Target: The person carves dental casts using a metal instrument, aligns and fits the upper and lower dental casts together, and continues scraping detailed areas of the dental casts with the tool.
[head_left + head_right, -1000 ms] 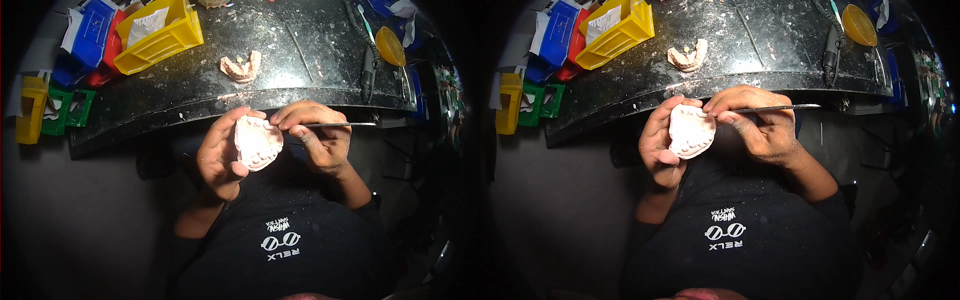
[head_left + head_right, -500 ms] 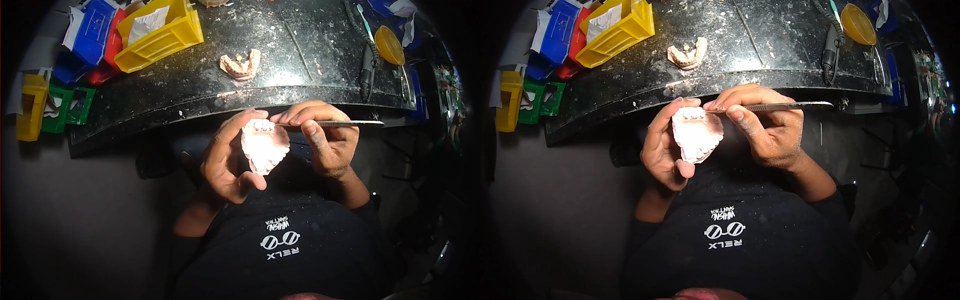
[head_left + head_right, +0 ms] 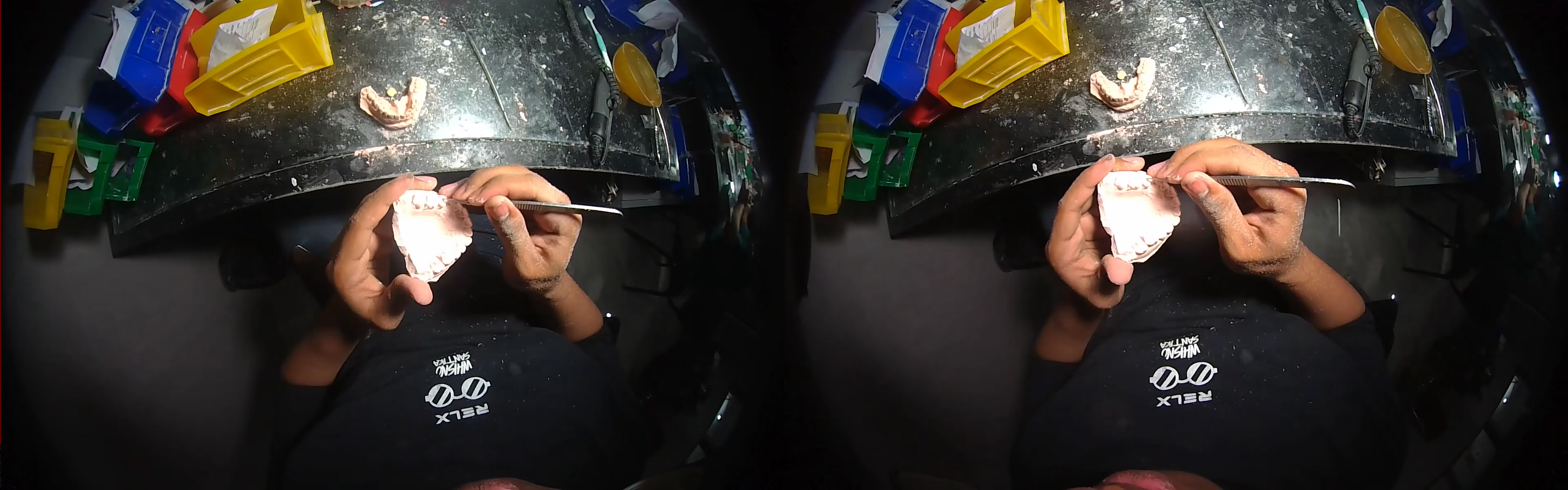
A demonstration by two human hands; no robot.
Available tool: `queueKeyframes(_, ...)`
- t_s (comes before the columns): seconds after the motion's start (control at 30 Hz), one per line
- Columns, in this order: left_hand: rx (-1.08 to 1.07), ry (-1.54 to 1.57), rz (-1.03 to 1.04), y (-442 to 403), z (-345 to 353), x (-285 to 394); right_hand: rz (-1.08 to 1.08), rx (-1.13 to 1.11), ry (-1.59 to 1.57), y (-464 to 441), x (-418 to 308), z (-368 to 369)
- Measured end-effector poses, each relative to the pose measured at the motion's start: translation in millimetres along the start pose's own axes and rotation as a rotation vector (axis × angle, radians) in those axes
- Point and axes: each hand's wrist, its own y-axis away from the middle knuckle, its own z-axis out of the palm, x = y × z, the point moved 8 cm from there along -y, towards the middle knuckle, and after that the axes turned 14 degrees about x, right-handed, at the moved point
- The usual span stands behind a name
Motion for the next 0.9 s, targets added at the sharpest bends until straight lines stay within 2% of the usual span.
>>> queueKeyframes(0.3,-0.011,0.013,-0.097,0,-1,-6,0.081,0.023,-0.001,2,7,-3)
queueKeyframes(0.4,0.063,-0.016,-0.192,-4,-6,-11,0.187,0.11,-0.121,0,9,-12)
queueKeyframes(0.5,0.111,0.046,-0.186,-11,-17,-13,0.313,0.218,0.253,-23,14,-50)
queueKeyframes(0.6,0.189,0.144,-0.138,-21,-26,-6,0.369,0.156,0.718,-48,29,-87)
queueKeyframes(0.7,0.199,0.237,-0.091,-29,-40,-2,0.178,0.216,1.103,-61,18,-93)
queueKeyframes(0.77,0.292,0.282,-0.107,-32,-54,0,-0.469,0.225,1.368,-65,-14,-53)
queueKeyframes(0.83,0.254,0.373,-0.099,-33,-55,2,-0.437,0.057,1.171,-64,-4,-23)
queueKeyframes(0.9,0.369,0.414,-0.154,-32,-62,-4,-0.489,-0.056,1.093,-60,15,10)
